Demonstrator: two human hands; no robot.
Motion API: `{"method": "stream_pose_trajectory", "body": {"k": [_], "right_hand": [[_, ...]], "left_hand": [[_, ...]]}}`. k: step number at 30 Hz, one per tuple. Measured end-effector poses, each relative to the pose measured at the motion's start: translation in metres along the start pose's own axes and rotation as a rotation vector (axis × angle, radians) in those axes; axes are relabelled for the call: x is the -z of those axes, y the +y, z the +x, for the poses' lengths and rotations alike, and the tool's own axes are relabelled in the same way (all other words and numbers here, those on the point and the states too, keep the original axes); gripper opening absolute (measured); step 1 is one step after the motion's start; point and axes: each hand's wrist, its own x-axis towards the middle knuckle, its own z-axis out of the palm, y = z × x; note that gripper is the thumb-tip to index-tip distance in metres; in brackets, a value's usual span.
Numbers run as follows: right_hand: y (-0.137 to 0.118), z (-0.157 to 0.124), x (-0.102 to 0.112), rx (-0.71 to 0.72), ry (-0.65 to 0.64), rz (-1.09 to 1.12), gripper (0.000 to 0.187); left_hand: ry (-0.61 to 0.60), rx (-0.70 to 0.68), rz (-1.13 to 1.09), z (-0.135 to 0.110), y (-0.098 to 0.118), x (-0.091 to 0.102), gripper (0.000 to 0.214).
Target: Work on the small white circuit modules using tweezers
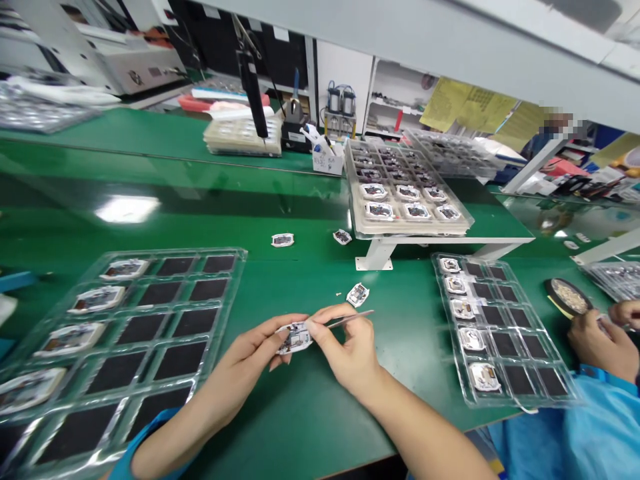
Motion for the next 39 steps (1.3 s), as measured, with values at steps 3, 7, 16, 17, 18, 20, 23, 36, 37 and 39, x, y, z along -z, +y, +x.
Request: {"method": "stream_pose_trajectory", "body": {"k": [3, 7, 16, 17, 18, 20, 23, 36, 37, 39], "right_hand": [[-0.001, 0.001, 0.0, -0.095, 0.021, 0.023, 0.003], [-0.002, 0.005, 0.0, -0.204, 0.03, 0.066, 0.01], [0.0, 0.008, 0.001, -0.213, 0.072, 0.176, 0.017], [0.001, 0.007, 0.0, -0.175, 0.073, 0.171, 0.015], [0.002, 0.007, 0.0, -0.146, 0.069, 0.168, 0.013], [0.003, 0.005, -0.001, -0.116, 0.048, 0.165, 0.01], [0.002, 0.004, 0.0, -0.096, 0.018, 0.154, 0.009], [-0.001, 0.003, 0.001, -0.024, 0.007, 0.034, 0.006], [-0.001, 0.003, 0.002, -0.025, 0.002, 0.025, 0.006], [-0.003, 0.004, 0.002, -0.041, -0.002, 0.024, 0.005]], "left_hand": [[0.001, 0.001, -0.009, 0.002, 0.001, 0.0, 0.038], [-0.001, 0.007, -0.02, 0.003, -0.002, 0.001, 0.04], [-0.032, 0.098, -0.159, 0.0, -0.004, 0.002, 0.041], [-0.033, 0.107, -0.174, 0.0, -0.003, 0.001, 0.041], [-0.034, 0.115, -0.191, 0.0, -0.002, 0.001, 0.04], [-0.033, 0.133, -0.236, 0.0, 0.0, 0.0, 0.039], [-0.033, 0.158, -0.306, 0.0, 0.003, -0.002, 0.038], [-0.039, 0.168, -0.304, -0.001, 0.005, -0.002, 0.039], [-0.044, 0.164, -0.285, -0.001, 0.006, -0.003, 0.039], [-0.049, 0.152, -0.237, -0.001, 0.007, -0.003, 0.038]]}}
